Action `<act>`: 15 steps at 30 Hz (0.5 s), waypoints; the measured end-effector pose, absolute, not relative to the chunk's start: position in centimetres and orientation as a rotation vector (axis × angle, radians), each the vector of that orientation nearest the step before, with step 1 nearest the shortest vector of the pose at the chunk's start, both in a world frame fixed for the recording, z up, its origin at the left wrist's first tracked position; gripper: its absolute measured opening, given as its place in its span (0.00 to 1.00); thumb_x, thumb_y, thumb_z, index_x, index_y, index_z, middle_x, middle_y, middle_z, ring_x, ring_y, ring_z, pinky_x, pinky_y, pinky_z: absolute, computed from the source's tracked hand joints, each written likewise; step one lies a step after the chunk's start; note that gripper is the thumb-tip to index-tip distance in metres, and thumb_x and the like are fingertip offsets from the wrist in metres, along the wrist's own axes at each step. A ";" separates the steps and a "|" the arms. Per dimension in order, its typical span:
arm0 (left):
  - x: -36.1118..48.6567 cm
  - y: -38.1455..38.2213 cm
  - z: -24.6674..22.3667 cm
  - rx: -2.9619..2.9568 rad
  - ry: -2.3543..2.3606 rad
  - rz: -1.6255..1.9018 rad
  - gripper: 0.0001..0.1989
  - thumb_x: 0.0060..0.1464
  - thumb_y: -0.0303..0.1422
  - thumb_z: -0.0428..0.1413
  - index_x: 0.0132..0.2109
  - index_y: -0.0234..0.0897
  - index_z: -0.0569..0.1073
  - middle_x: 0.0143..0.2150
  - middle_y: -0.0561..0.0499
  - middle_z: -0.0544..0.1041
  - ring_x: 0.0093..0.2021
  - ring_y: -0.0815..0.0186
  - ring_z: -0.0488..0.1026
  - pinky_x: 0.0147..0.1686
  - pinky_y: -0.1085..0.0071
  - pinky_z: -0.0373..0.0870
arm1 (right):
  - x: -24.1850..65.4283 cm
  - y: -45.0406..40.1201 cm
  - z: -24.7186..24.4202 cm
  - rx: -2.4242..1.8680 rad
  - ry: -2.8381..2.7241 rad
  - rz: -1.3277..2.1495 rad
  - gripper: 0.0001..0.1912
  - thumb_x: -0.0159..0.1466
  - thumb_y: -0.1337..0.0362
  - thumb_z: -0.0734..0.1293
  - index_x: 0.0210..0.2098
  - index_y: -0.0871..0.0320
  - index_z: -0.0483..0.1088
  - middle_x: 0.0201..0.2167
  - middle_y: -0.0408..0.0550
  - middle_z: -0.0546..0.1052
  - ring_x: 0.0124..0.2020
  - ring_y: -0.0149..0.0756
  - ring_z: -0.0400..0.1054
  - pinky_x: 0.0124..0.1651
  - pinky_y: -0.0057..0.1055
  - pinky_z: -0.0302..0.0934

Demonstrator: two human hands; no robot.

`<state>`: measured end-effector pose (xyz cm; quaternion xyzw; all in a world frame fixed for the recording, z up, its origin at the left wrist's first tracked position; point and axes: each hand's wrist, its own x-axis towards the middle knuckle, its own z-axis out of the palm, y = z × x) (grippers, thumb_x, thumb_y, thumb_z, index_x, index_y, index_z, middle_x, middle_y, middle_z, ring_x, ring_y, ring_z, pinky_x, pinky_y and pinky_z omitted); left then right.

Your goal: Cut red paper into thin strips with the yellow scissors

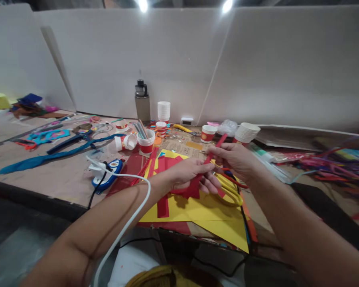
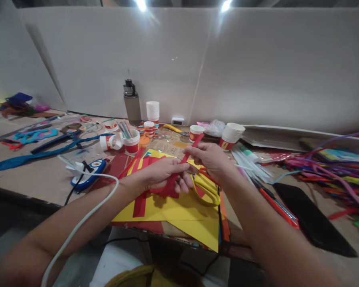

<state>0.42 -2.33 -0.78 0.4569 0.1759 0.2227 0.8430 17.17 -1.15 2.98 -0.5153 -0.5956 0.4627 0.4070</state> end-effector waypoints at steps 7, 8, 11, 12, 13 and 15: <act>0.4 -2.1 -0.6 1.014 0.506 0.630 0.10 0.59 0.35 0.50 0.39 0.30 0.70 0.24 0.48 0.75 0.18 0.72 0.71 0.13 0.81 0.60 | 17.4 -0.3 2.5 -1.225 -1.438 1.150 0.20 0.51 0.49 0.71 0.26 0.62 0.71 0.15 0.37 0.61 0.18 0.23 0.52 0.22 0.26 0.43; 0.4 -2.0 -0.6 1.012 0.512 0.636 0.10 0.59 0.34 0.50 0.38 0.30 0.70 0.24 0.48 0.75 0.17 0.72 0.70 0.13 0.81 0.59 | 17.4 -0.4 2.5 -1.213 -1.451 1.174 0.20 0.51 0.48 0.70 0.26 0.62 0.71 0.16 0.37 0.62 0.18 0.23 0.52 0.22 0.25 0.44; 0.4 -2.0 -0.4 1.005 0.522 0.654 0.09 0.58 0.34 0.51 0.37 0.30 0.70 0.23 0.48 0.75 0.17 0.72 0.70 0.13 0.81 0.58 | 17.4 -0.9 2.7 -1.202 -1.518 1.226 0.19 0.52 0.49 0.70 0.25 0.61 0.70 0.17 0.38 0.63 0.20 0.23 0.54 0.23 0.25 0.47; 0.5 -2.1 -0.4 1.006 0.525 0.656 0.09 0.58 0.34 0.51 0.36 0.30 0.70 0.23 0.47 0.75 0.17 0.72 0.70 0.13 0.81 0.58 | 17.4 -1.0 2.8 -1.198 -1.541 1.229 0.18 0.52 0.50 0.70 0.25 0.61 0.70 0.18 0.38 0.63 0.20 0.23 0.54 0.24 0.25 0.48; 0.5 -2.2 -0.4 1.009 0.528 0.655 0.09 0.58 0.34 0.51 0.36 0.30 0.70 0.24 0.47 0.75 0.17 0.72 0.70 0.13 0.80 0.59 | 17.3 -1.1 2.9 -1.191 -1.559 1.224 0.17 0.52 0.51 0.70 0.24 0.61 0.69 0.18 0.38 0.64 0.20 0.23 0.54 0.24 0.24 0.48; 0.5 -2.3 -0.1 1.024 0.544 0.631 0.09 0.57 0.34 0.52 0.36 0.31 0.70 0.25 0.46 0.76 0.19 0.71 0.71 0.16 0.79 0.62 | 17.2 -1.1 3.0 -1.186 -1.584 1.205 0.16 0.52 0.53 0.71 0.24 0.61 0.69 0.18 0.38 0.64 0.20 0.23 0.54 0.24 0.24 0.48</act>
